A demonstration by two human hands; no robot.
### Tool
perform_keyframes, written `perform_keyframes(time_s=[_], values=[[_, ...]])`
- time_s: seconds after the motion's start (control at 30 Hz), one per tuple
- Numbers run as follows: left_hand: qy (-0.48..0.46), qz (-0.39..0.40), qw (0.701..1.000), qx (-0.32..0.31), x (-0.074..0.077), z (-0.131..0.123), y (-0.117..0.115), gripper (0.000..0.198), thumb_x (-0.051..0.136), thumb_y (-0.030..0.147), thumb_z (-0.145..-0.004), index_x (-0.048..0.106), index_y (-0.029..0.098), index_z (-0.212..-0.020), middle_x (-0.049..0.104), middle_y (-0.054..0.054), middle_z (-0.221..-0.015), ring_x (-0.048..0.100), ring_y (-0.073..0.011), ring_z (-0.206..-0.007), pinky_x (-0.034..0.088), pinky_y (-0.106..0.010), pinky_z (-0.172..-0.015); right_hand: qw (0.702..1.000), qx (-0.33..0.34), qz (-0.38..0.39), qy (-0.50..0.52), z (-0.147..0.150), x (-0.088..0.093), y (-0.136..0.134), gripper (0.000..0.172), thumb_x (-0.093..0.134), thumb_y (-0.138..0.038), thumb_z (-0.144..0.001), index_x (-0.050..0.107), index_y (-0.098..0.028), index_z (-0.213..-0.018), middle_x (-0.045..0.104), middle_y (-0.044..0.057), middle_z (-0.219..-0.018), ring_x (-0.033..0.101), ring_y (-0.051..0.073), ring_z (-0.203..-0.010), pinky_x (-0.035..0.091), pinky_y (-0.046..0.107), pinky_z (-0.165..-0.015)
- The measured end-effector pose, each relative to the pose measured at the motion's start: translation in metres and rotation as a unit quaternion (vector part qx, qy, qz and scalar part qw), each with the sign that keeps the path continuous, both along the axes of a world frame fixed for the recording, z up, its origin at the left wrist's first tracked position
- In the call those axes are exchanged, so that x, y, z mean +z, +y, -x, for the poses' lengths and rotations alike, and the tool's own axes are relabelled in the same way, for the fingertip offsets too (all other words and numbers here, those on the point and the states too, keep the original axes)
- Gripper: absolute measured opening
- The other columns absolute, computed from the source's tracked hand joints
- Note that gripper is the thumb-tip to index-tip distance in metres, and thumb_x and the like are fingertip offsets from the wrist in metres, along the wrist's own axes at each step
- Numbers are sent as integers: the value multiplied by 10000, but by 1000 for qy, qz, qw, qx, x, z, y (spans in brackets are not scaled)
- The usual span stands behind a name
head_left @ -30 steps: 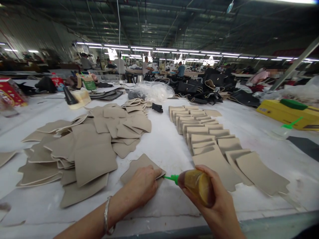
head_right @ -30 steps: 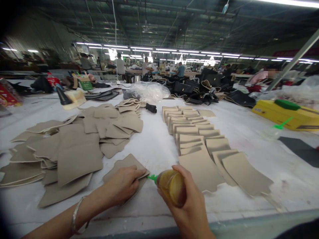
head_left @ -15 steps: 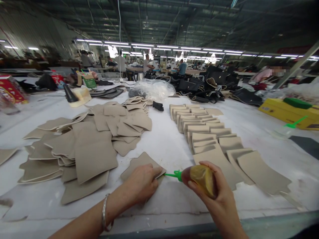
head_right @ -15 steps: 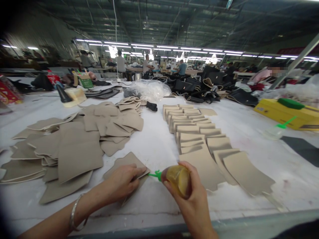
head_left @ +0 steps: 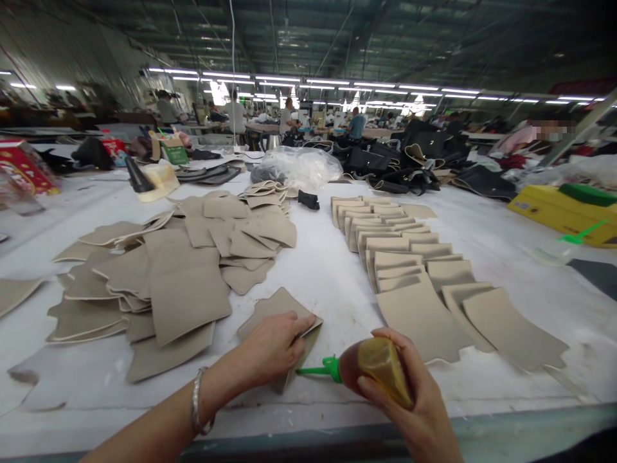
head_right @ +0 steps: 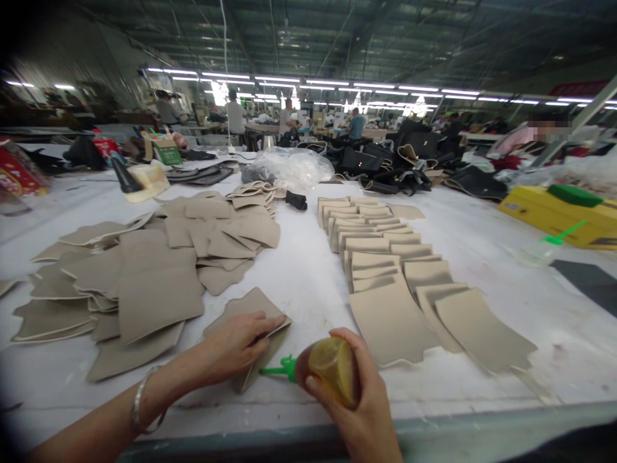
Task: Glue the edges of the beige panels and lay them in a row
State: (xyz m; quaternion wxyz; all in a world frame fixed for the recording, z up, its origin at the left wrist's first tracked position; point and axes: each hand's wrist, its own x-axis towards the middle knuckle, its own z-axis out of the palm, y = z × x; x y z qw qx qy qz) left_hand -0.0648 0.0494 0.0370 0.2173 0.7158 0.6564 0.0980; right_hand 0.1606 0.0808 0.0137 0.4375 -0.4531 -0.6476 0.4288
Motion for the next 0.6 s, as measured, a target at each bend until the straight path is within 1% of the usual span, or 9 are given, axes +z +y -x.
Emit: perform_keyframes(time_s=[0.13,0.2,0.3,0.33,0.47,0.6], values=[[-12,-13,1000,-4,0,1,-1,487,375,157,-857,551,287,-1292,667,-38,-1022,633,-213,-958,442,-289,-855,999,-36,5,-2,0,-1,-4,493,719,-487,-734,544,-236,-1120,597,32,-1023,585,246,-914,477,312,-798],[-22,-11,1000,-5,1,1,-2,485,370,164,-867,547,279,-1303,670,-39,-1059,628,-213,-983,441,-292,-880,1000,-27,8,-2,-1,-2,-7,499,719,-487,-731,545,-234,-1125,604,35,-1021,584,252,-923,476,316,-810],[-25,-3,1000,-4,1,1,-3,481,368,178,-881,530,270,-1325,671,-42,-1070,626,-212,-992,442,-292,-891,1000,8,29,6,-1,-6,-12,520,722,-492,-719,553,-237,-1139,612,40,-1029,588,259,-909,470,329,-824],[-21,-2,1000,-3,0,1,-3,481,367,181,-884,524,268,-1331,672,-44,-1061,627,-215,-986,446,-296,-886,999,8,35,8,-1,-7,-14,524,722,-495,-717,552,-239,-1141,613,38,-1025,589,260,-902,469,331,-822],[-15,-7,1000,-1,-3,2,-4,486,363,185,-892,507,255,-1351,666,-54,-1072,625,-225,-997,452,-311,-892,998,-30,46,10,-1,-10,-17,522,730,-496,-713,550,-247,-1135,615,27,-1023,586,261,-921,462,326,-825],[-21,-8,1000,0,-5,2,-4,483,360,204,-909,486,250,-1373,661,-52,-1081,624,-223,-1002,455,-311,-898,998,7,53,22,-1,-12,-21,522,720,-494,-716,551,-257,-1149,609,20,-1051,586,256,-936,446,320,-852]])
